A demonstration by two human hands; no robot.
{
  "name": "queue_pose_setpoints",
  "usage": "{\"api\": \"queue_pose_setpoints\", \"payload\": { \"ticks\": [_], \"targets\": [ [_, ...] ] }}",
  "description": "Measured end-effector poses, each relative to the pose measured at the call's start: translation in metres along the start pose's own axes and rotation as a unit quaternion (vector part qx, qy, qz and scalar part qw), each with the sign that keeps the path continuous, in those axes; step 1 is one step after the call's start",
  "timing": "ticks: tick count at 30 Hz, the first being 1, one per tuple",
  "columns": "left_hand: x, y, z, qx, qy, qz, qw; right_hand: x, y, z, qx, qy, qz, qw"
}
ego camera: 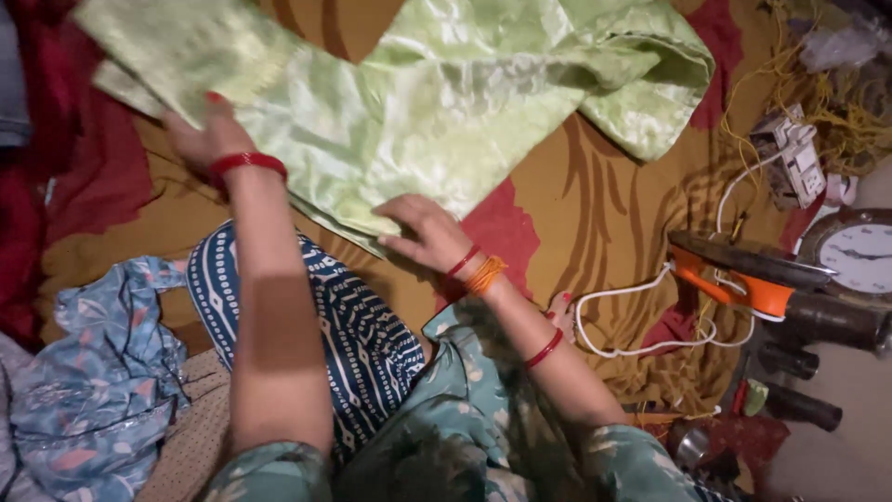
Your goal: The recorder is ironing a light green fabric on a bed-like surface.
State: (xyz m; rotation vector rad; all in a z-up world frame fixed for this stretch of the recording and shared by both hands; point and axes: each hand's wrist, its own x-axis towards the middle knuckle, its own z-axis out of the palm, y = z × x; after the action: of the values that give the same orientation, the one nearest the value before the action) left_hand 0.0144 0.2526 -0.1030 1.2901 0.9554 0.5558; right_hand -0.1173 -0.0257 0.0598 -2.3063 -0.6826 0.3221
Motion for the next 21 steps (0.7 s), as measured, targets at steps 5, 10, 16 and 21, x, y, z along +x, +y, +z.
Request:
{"api": "queue_pose_setpoints", "payload": {
  "ticks": [5,10,16,21],
  "targets": [
    [-0.048,0.088,0.004,0.339,0.11,0.292,0.888,-0.016,0.049,-0.026,0.129,0.236,0.151,0.951],
    [-0.194,0.076,0.062,0.526,-0.312,0.338,0.715,-0.06,0.183,-0.019,0.205,0.433,0.248,0.842],
    [-0.296,0.039,0.065,0.527,-0.514,0.409,0.539,-0.103,0.272,-0.063,0.048,0.555,0.26,0.788],
    [-0.274,-0.003,0.069,0.533,-0.388,0.506,0.557,-0.108,0.289,-0.106,-0.112,0.557,0.28,0.774]
  ]
}}
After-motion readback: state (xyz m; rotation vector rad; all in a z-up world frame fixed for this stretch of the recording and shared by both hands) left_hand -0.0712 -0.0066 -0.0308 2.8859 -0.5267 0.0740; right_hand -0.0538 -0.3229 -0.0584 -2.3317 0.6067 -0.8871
